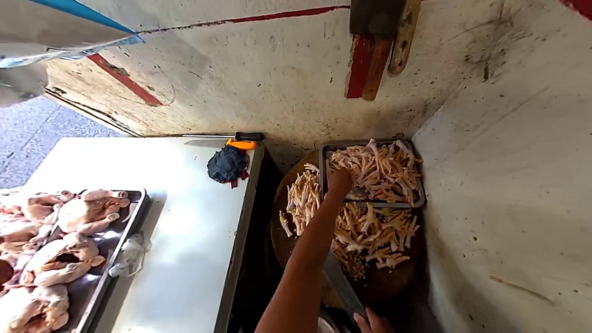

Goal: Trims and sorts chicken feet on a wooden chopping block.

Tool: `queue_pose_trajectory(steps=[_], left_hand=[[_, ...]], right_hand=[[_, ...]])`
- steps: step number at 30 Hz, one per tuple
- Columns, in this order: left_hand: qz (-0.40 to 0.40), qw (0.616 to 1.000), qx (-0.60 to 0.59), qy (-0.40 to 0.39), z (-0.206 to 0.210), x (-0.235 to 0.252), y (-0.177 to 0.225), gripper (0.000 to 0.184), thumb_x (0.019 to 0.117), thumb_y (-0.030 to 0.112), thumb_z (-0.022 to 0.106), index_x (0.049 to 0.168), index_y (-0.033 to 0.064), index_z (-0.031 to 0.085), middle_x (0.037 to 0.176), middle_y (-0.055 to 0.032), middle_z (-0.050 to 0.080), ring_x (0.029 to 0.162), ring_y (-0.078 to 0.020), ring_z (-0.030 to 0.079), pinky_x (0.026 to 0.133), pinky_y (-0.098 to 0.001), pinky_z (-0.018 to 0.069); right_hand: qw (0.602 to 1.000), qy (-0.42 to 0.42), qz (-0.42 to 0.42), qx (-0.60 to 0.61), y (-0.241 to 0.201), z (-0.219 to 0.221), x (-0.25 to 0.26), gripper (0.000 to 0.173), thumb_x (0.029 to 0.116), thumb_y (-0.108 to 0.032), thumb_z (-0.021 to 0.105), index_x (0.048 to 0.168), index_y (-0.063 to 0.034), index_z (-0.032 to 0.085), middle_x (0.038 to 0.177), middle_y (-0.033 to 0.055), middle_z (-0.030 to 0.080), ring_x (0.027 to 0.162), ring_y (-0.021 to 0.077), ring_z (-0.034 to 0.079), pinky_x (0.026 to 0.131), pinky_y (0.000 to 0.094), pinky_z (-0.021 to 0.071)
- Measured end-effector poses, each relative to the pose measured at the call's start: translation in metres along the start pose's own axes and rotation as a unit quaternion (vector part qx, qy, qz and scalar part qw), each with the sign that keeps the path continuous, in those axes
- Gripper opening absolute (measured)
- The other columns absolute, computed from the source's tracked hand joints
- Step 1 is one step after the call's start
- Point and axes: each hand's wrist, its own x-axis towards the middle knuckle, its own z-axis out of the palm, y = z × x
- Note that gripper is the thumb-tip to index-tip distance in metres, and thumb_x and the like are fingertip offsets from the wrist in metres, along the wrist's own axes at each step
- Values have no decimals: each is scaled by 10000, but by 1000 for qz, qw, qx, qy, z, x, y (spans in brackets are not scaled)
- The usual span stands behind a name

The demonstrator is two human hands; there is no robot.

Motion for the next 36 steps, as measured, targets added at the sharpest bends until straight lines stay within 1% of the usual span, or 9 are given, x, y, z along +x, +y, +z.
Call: queue_pose_trajectory(steps=[6, 10, 13, 16, 18, 22, 27, 31, 36], left_hand=[[-26, 1000, 15, 1, -13, -6, 6, 670, 956, 111, 649, 1538, -16, 343, 1457, -315, 487, 1268, -465, 577, 991, -605, 523], [28, 986, -151, 63, -47, -89, -29, 623, 1008, 49, 546, 1578, 21, 298, 1413, -288, 543, 1228, -400, 619, 1043, -537, 515], [69, 927, -349, 117, -27, -173, -81, 448, 1068, 69, 423, 1507, -14, 383, 1118, -198, 658, 829, -218, 690, 766, -389, 598], [31, 878, -464, 113, 36, -248, -129, 409, 1057, 71, 426, 1450, -40, 428, 1007, -147, 645, 723, -161, 645, 675, -347, 579], [-22, 892, -437, 111, 88, -281, -154, 386, 1070, 119, 475, 1422, -39, 462, 1002, -156, 653, 752, -184, 650, 706, -368, 576], [-72, 973, -213, 48, 147, -314, -177, 316, 1075, 169, 494, 1276, -37, 623, 1255, -226, 657, 1123, -334, 678, 998, -489, 541], [-90, 989, -90, -76, 140, -328, -168, 341, 1078, 147, 416, 1342, 35, 601, 1354, -219, 611, 1176, -384, 653, 962, -546, 539], [-90, 988, -96, -82, 136, -324, -173, 313, 1069, 174, 462, 1301, 40, 626, 1299, -221, 639, 1173, -389, 653, 958, -562, 537], [-77, 990, -85, -80, 136, -318, -181, 322, 1070, 220, 496, 1279, 26, 645, 1326, -231, 617, 1161, -392, 654, 961, -559, 535]], right_hand=[[1000, 2, -3, 0, 3, 1, 2, 539, 1062, -438, 498, 1271, 34, 654, 1094, 262, 727, 1073, 432, 701, 928, 629, 528], [1000, 3, -1, 7, 5, 3, 3, 525, 1065, -428, 503, 1270, 31, 655, 1084, 265, 727, 1070, 435, 701, 928, 621, 529], [1000, 23, 5, 17, 6, 9, 8, 508, 1058, -439, 525, 1273, 0, 662, 1067, 252, 730, 1049, 424, 703, 918, 629, 527], [999, 36, -3, 15, 9, 12, 10, 513, 1063, -425, 530, 1311, 12, 632, 1089, 268, 712, 1065, 432, 688, 940, 635, 514], [999, 40, -18, 7, 8, 16, 8, 517, 1072, -408, 525, 1360, 15, 602, 1109, 275, 707, 1077, 445, 682, 958, 640, 508], [987, 140, -72, -21, -2, 38, -8, 451, 1095, -344, 489, 1297, 30, 638, 966, 276, 719, 935, 457, 714, 847, 637, 543], [935, 300, -180, -48, -11, 69, -36, 422, 1066, -268, 510, 1216, 86, 684, 858, 249, 729, 763, 425, 729, 689, 595, 577], [974, 176, -60, -129, -13, 77, -27, 420, 1118, -292, 417, 1411, -45, 590, 1097, 232, 733, 996, 430, 722, 856, 607, 555], [962, 239, -93, -93, -24, 75, -46, 396, 1097, -268, 482, 1322, 10, 651, 926, 246, 736, 848, 441, 729, 746, 615, 561]])
